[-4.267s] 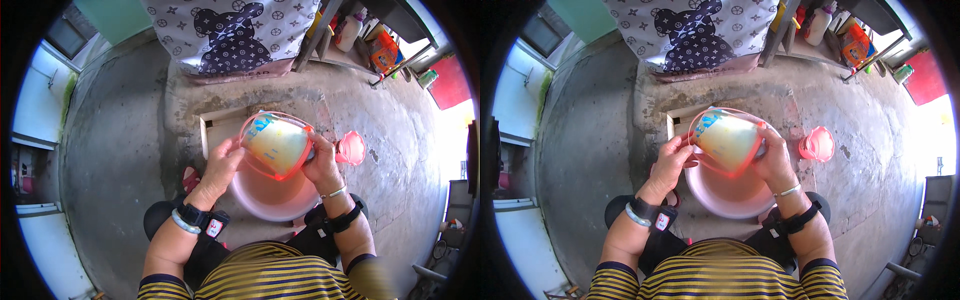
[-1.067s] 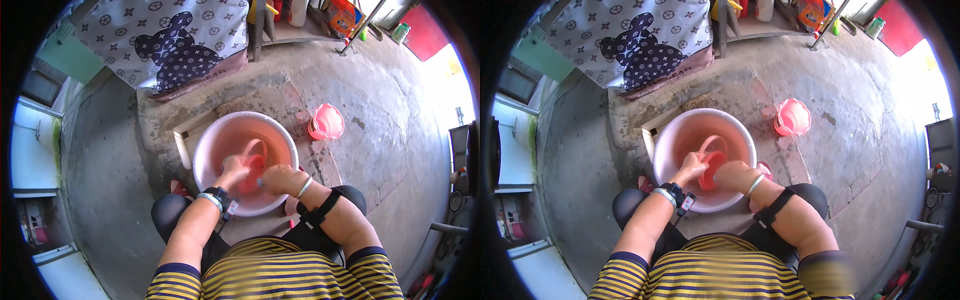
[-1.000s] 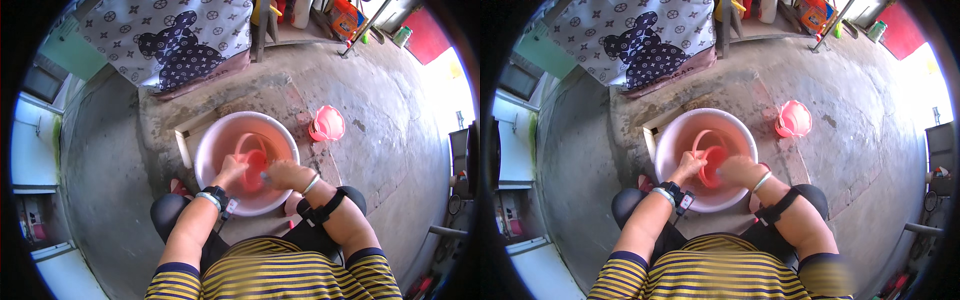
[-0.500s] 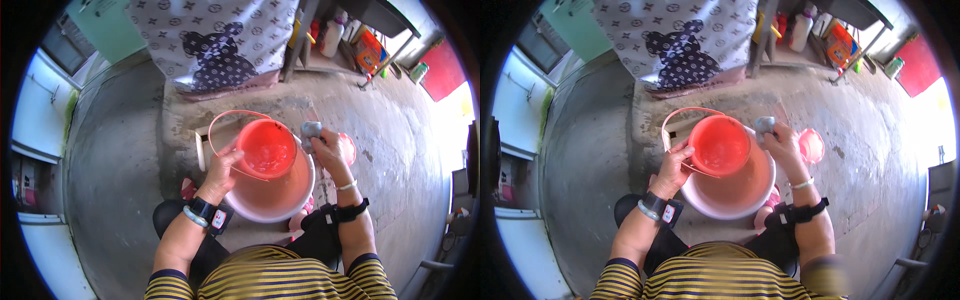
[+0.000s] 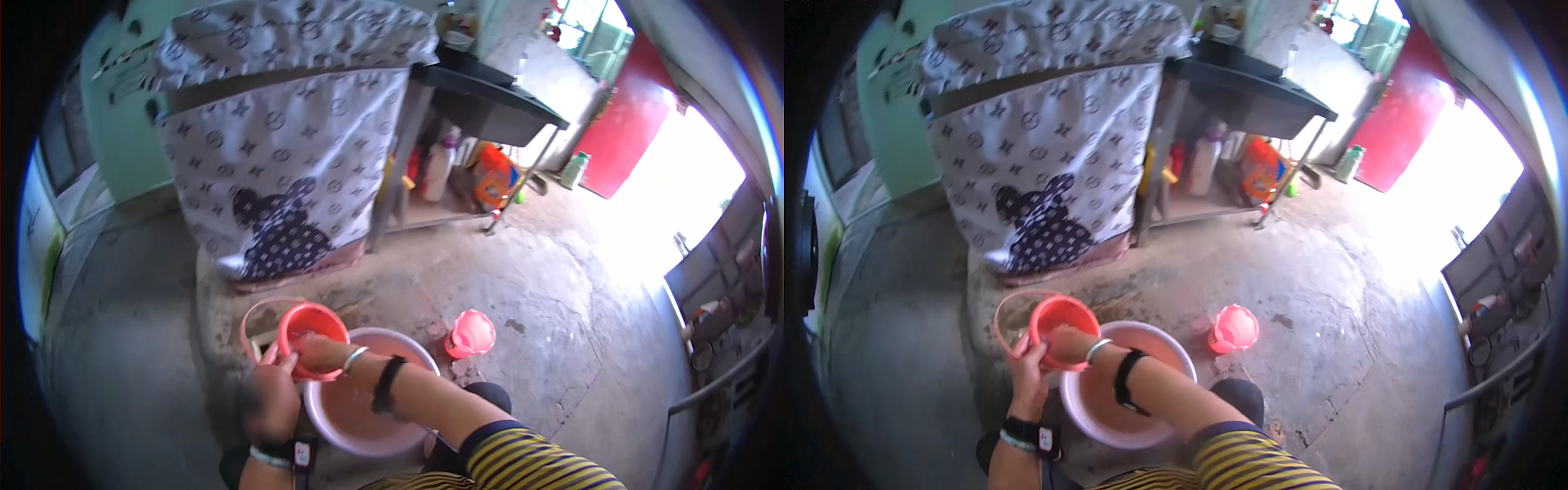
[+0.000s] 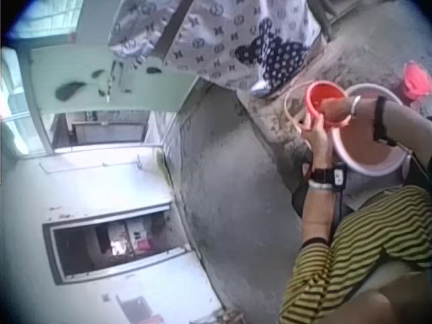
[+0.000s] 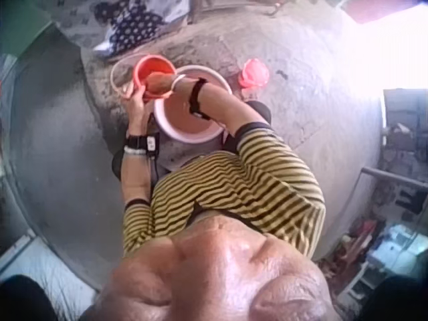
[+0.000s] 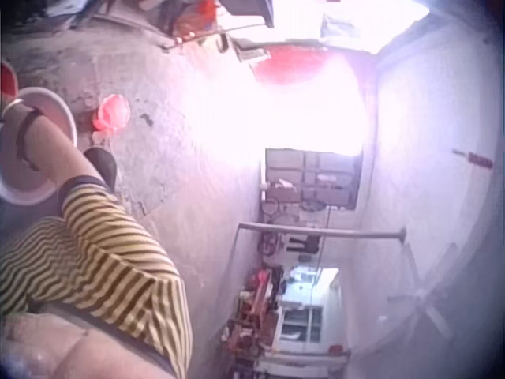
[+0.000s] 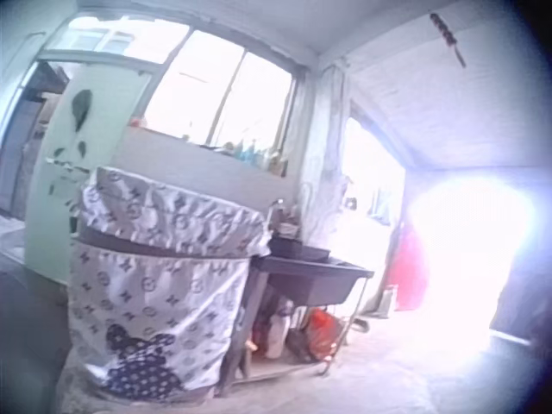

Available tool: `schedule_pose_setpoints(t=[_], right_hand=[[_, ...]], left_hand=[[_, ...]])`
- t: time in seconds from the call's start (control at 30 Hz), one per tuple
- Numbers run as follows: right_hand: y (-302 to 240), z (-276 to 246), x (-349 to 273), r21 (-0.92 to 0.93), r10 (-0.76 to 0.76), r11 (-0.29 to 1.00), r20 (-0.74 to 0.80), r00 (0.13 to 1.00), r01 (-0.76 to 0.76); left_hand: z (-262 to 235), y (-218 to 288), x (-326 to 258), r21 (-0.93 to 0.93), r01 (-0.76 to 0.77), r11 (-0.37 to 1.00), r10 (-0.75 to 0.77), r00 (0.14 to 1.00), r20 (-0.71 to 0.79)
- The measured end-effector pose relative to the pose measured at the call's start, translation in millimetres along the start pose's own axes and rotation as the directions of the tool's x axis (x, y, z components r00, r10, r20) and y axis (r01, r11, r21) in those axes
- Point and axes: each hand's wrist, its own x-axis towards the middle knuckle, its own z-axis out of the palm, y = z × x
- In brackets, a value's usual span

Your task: The person sits on the floor and washes two small plastic buckets using a cloth and water from a larger basin. They scrub the inside and outside of each bucket, rinse them, and pour out the water.

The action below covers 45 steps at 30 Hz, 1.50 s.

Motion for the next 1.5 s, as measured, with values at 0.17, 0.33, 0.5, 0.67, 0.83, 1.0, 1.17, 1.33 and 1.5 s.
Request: schedule_pose_setpoints(t=[0.17,0.33,0.5,0.67,0.83,1.0,1.17,1.33,1.5], right_hand=[[-16.0,-28.0,-10.6,0.208,0.051,0.976,0.042,0.998,-0.059],[-26.2,-27.6,5.0,0.668,0.217,0.656,0.28,0.935,-0.352],[9.8,-49.5,-17.4,-0.521,-0.339,0.744,0.245,0.908,0.418],[-0.3,-6.7,4.1,-0.306,-0.122,0.948,-0.085,0.989,0.091],[-6.9,-11.9,3.0,0.31,-0.21,0.925,-0.063,0.976,0.22],[16.1,-24.8,-11.2,-0.466,-0.589,0.719,-0.015,0.808,0.516],[2.7,-28.7,11.3,-0.275,-0.239,0.94,-0.106,0.965,0.203],[-35.7,-46.4,21.7,0.297,-0.01,0.945,-0.386,0.922,0.134],[-66.5,-43.9,33.4,0.684,0.265,0.728,-0.336,0.904,0.041]], left_hand=[[-0.1,10.6,-8.1,-0.036,0.074,0.997,-0.073,0.997,0.031],[-14.5,19.7,13.3,-0.082,-0.006,0.997,0.005,1.0,-0.013],[-34.8,-5.9,35.1,-0.063,-0.023,0.998,0.017,0.995,-0.1],[-18.2,-11.3,33.0,-0.138,0.036,0.99,-0.061,0.982,-0.18],[-21.4,6.9,26.9,-0.171,0.011,0.985,-0.042,0.984,-0.175],[-24.6,28.2,28.7,-0.142,0.049,0.989,-0.066,0.99,-0.121],[-39.9,33.3,42.7,-0.14,-0.072,0.987,0.057,0.993,-0.108],[-35.4,8.3,38.8,-0.277,0.125,0.953,-0.184,0.962,-0.2],[-24.8,-4.5,35.0,-0.552,0.171,0.816,-0.208,0.978,-0.005]])
